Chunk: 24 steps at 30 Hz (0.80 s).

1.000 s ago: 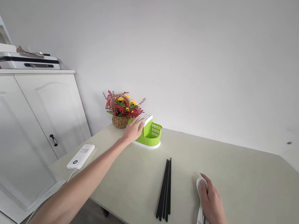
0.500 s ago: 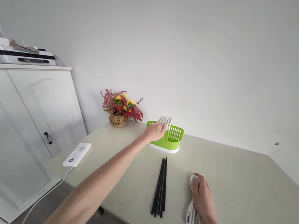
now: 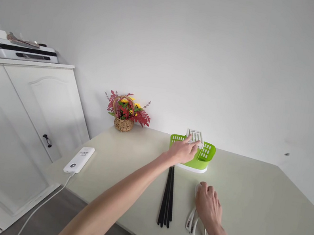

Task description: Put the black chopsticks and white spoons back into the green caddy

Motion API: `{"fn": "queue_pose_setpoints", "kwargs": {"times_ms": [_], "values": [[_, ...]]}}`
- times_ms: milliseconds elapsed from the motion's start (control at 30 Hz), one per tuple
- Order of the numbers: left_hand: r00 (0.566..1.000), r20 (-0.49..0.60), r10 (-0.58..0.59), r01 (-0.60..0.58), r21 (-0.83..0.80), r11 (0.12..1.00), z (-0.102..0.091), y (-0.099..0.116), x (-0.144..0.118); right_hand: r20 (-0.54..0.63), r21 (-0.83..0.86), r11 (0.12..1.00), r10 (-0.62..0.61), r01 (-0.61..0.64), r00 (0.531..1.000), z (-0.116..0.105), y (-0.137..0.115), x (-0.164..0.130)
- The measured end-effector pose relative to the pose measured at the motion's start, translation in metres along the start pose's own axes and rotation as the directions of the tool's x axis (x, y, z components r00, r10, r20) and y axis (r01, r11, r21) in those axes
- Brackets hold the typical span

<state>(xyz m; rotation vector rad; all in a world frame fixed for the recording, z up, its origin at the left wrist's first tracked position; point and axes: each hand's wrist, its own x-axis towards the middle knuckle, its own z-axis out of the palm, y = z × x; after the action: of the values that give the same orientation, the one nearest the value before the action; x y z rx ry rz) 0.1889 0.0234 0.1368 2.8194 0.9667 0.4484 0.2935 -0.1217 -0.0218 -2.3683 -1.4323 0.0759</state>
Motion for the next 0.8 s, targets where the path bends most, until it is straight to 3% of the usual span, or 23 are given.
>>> {"fn": "queue_pose_setpoints", "kwargs": {"times_ms": [133, 200, 300, 400, 467, 633, 800], "values": [[0.997, 0.059, 0.040, -0.035, -0.083, 0.996, -0.002, 0.003, -0.005, 0.029, -0.028, 0.999, 0.043, -0.042, 0.999, -0.003, 0.000, 0.001], [0.997, 0.017, 0.069, -0.066, -0.111, 0.992, -0.003, 0.000, -0.009, 0.043, -0.030, 0.998, 0.058, -0.057, 0.997, -0.004, 0.001, 0.001], [0.972, -0.217, 0.085, -0.121, -0.157, 0.980, 0.001, -0.011, -0.021, 0.061, -0.029, 0.997, 0.078, -0.076, 0.995, -0.008, 0.003, 0.001], [0.884, -0.468, -0.022, -0.099, -0.234, 0.967, 0.014, -0.031, -0.038, 0.078, -0.031, 0.994, 0.106, -0.104, 0.991, -0.013, 0.005, 0.000], [0.832, -0.547, -0.092, -0.073, -0.272, 0.960, 0.028, -0.048, -0.054, 0.089, -0.036, 0.993, 0.118, -0.115, 0.989, -0.017, 0.005, -0.001], [0.795, -0.569, -0.210, 0.023, -0.318, 0.948, 0.066, -0.079, -0.109, 0.108, -0.083, 0.990, 0.120, -0.111, 0.987, -0.026, 0.004, -0.005], [0.822, -0.484, -0.300, 0.128, -0.357, 0.925, 0.090, -0.074, -0.179, 0.128, -0.138, 0.982, 0.143, -0.125, 0.981, -0.032, 0.002, -0.005]]}}
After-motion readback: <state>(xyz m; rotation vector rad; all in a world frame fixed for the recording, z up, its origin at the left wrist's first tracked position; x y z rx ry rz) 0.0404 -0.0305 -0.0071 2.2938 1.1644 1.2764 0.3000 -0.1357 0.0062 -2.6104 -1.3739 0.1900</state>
